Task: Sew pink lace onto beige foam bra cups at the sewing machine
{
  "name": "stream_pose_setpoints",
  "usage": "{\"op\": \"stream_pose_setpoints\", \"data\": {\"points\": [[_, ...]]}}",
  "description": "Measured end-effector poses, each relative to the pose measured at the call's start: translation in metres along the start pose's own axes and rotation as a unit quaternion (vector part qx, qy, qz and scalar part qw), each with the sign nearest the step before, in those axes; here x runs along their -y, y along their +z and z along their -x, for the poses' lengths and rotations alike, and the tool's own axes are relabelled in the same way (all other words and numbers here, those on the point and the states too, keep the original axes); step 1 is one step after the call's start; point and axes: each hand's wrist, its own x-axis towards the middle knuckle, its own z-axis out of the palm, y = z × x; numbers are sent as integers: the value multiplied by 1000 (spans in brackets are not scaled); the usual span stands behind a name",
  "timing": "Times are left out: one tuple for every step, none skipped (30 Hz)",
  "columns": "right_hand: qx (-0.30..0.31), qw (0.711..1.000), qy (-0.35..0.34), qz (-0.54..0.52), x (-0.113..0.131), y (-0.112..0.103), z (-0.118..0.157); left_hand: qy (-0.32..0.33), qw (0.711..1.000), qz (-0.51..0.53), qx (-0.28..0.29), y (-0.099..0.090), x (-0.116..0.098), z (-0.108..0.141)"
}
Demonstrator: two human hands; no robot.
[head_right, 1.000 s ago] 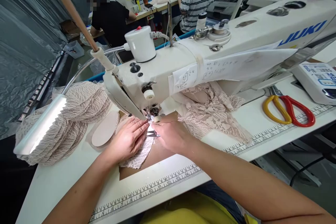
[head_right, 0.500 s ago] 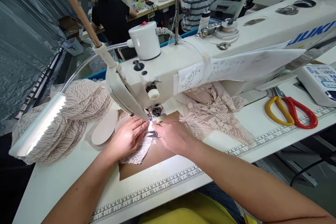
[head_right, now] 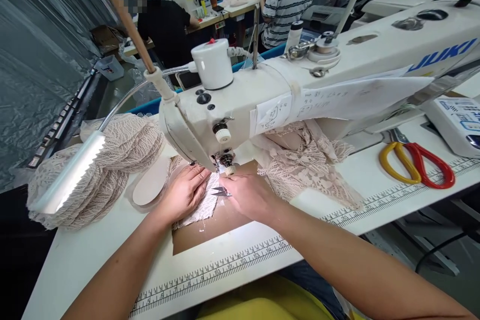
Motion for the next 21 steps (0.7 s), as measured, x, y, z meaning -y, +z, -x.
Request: {"op": "stream_pose_setpoints", "data": {"points": [[-4, 1000, 0, -6, 0, 0, 0, -6, 1000, -2, 0, 0, 0, 1], [-8, 1000, -1, -13, 0, -1, 1, -12, 1000, -3, 0, 1, 0, 1], [-10, 1000, 0, -22, 0, -1, 1, -19, 1000, -3, 0, 1, -1, 2], [-10, 999, 1, -32, 1, -2, 2, -25, 1000, -3, -2, 1, -1, 2], [-11, 999, 4, -42, 1, -2, 2, -32, 999, -3, -5, 1, -1, 2], [-12, 999, 6, -52, 2, -2, 2, -39, 999, -4, -9, 0, -2, 2], [-15, 998, 9, -62, 2, -2, 2, -45, 999, -6, -15, 0, -4, 2], [-20, 997, 14, -72, 2, -2, 2, -49, 999, -7, -19, -1, -6, 3], [-25, 996, 18, -81, 2, -1, 2, -51, 999, -7, -18, -3, -10, 4], [-32, 995, 22, -89, 1, 0, 2, -53, 998, -8, -14, -4, -15, 7], [-41, 994, 24, -98, 0, 1, 2, -55, 998, -8, -5, -6, -22, 10], [-52, 993, 26, -106, -1, 1, 1, -57, 998, -7, 6, -8, -32, 15], [-62, 991, 23, -117, -2, 2, 1, -60, 998, -3, 18, -10, -42, 20], [-68, 989, 15, -133, -2, 2, 1, -63, 998, 6, 30, -13, -54, 26], [-71, 986, 6, -152, -1, 2, 1, -61, 997, 22, 39, -16, -67, 32], [-67, 983, -4, -174, 0, 2, 1, -59, 996, 48, 45, -19, -78, 39], [-57, 979, -14, -194, 2, 2, 2, -56, 994, 83, 43, -23, -88, 46], [-43, 976, -25, -212, 5, 2, 3, -59, 991, 120, 32, -27, -96, 52], [-29, 973, -35, -226, 8, 1, 4, -69, 986, 152, 9, -30, -101, 59], [-16, 971, -44, -235, 11, 1, 5, -89, 980, 177, -23, -33, -103, 65], [-4, 968, -53, -244, 14, 1, 6, -120, 972, 194, -57, -35, -102, 71]]}}
